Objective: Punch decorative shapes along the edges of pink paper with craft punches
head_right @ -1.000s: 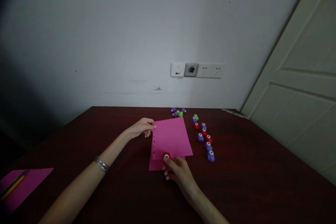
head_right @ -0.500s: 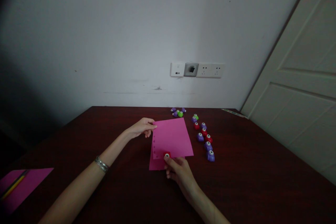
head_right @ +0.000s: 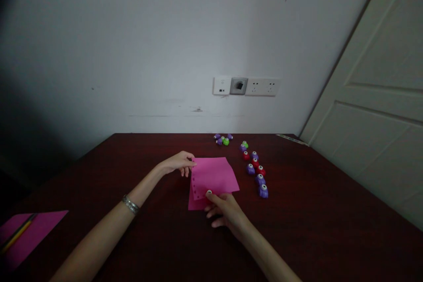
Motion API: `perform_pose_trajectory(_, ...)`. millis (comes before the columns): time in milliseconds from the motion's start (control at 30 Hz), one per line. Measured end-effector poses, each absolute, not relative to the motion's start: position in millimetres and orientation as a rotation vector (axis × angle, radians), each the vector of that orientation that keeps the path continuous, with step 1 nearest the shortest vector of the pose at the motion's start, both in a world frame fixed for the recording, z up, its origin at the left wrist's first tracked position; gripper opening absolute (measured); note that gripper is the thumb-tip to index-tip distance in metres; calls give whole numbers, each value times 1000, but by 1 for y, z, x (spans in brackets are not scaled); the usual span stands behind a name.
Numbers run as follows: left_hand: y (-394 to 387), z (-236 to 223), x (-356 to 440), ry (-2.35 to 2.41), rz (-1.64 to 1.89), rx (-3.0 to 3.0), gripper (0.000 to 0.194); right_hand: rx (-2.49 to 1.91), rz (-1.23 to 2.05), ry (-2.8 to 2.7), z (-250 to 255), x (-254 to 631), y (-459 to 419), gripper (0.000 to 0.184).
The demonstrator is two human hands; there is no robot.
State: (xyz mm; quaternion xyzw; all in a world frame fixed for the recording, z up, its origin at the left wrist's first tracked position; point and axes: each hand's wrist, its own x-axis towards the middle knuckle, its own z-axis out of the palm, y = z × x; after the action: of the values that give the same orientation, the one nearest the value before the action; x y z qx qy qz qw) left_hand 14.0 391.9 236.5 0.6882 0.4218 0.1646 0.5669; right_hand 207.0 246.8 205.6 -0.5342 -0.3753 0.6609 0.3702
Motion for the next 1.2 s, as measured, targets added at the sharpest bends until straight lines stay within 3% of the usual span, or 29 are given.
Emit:
perform_pose_trajectory(300, 396, 226, 9, 1002, 191, 1665, 21, -1637, 1529, -1273, 208, 203, 251, 45)
perform_pose_trajectory(633, 397, 223, 6, 1002, 145, 1690, 16, -1814, 932, -1745, 200, 208, 257, 53)
perform_pose_trajectory(800, 398, 220, 6, 979, 171, 1700, 20, -1887, 817, -1841, 201, 217, 254, 55)
perform_pose_trajectory(1067, 397, 218, 6, 969, 180, 1713, 15, -1877, 637, -1970, 207, 225, 245, 41)
perform_pose_trajectory(1200, 398, 217, 5, 965, 184, 1728, 15, -1675, 755, -2067, 217, 233, 245, 28)
